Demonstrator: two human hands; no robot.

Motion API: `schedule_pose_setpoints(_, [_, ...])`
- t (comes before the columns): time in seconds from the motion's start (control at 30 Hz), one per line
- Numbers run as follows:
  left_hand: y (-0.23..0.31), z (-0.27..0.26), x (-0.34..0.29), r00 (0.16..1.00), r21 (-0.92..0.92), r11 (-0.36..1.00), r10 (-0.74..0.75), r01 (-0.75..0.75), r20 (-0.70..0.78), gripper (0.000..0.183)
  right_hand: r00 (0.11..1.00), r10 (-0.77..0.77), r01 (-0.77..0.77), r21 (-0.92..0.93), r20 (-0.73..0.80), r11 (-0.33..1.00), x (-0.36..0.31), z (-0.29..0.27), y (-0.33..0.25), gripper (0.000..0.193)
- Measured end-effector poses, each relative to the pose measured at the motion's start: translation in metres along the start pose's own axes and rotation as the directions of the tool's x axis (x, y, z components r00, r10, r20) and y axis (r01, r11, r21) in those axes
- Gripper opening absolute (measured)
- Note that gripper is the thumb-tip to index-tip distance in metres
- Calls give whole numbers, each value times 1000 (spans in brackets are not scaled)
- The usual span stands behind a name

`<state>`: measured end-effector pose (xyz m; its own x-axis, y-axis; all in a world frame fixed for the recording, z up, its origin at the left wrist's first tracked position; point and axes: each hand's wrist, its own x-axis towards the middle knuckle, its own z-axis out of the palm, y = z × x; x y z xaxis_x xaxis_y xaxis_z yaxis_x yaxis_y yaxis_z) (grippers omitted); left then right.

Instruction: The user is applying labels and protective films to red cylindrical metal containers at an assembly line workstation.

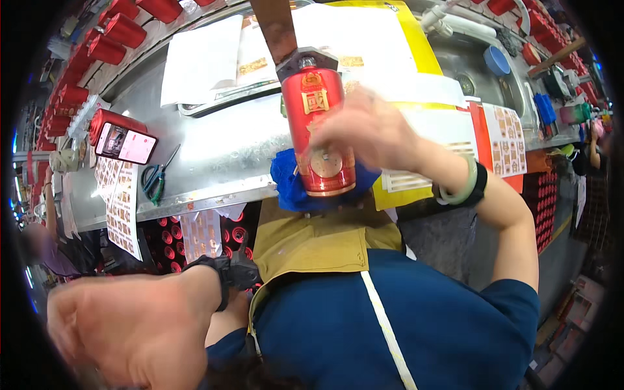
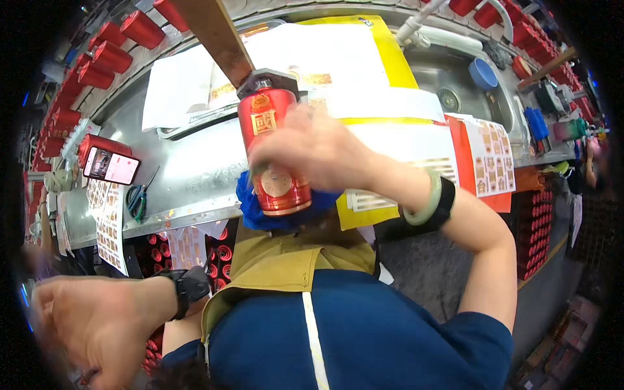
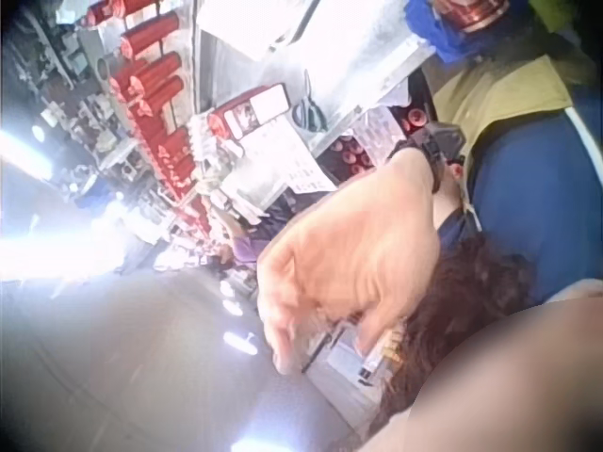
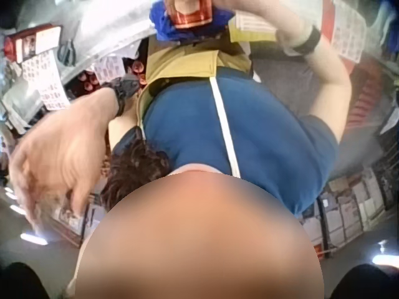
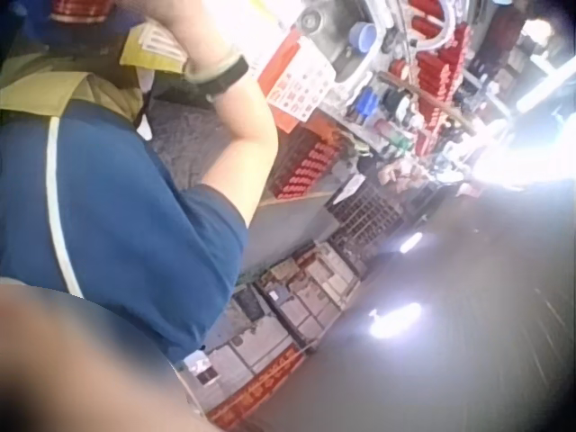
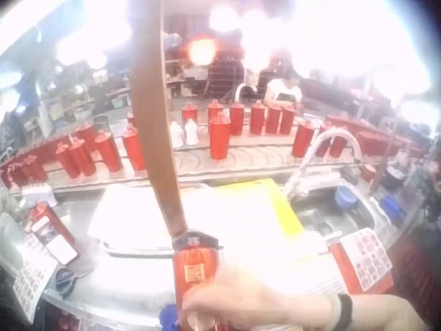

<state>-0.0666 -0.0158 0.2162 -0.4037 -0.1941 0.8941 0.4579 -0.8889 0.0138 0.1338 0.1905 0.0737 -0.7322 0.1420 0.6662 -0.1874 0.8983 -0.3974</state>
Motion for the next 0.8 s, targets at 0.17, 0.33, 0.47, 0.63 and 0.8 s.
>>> schedule_pose_setpoints(0.17, [-34, -6, -86, 792, 169, 773, -597, 611, -132, 117, 994, -17, -9, -228, -110, 974, -3, -13, 39, 22])
schedule_pose_setpoints(0.33, [-24, -46, -172, 441, 496, 496, -867, 713, 233, 133, 993, -103, 97, 104, 57, 990, -24, -10, -4, 28])
schedule_pose_setpoints(0.47, [-5, -30, -192, 197, 787, 393, -920, 475, 340, 142, 944, 166, -208, -125, -287, 970, 7, -2, 39, 26])
schedule_pose_setpoints(0.63, [-12, -27, -205, 226, 658, 342, -939, 670, 259, 132, 978, -210, 199, -328, 3, 923, 16, -2, 14, 23])
schedule_pose_setpoints(0.8, [-18, -46, -204, 242, 451, 411, -890, 792, 386, 136, 994, -85, 45, -434, -72, 900, 44, 3, 32, 23])
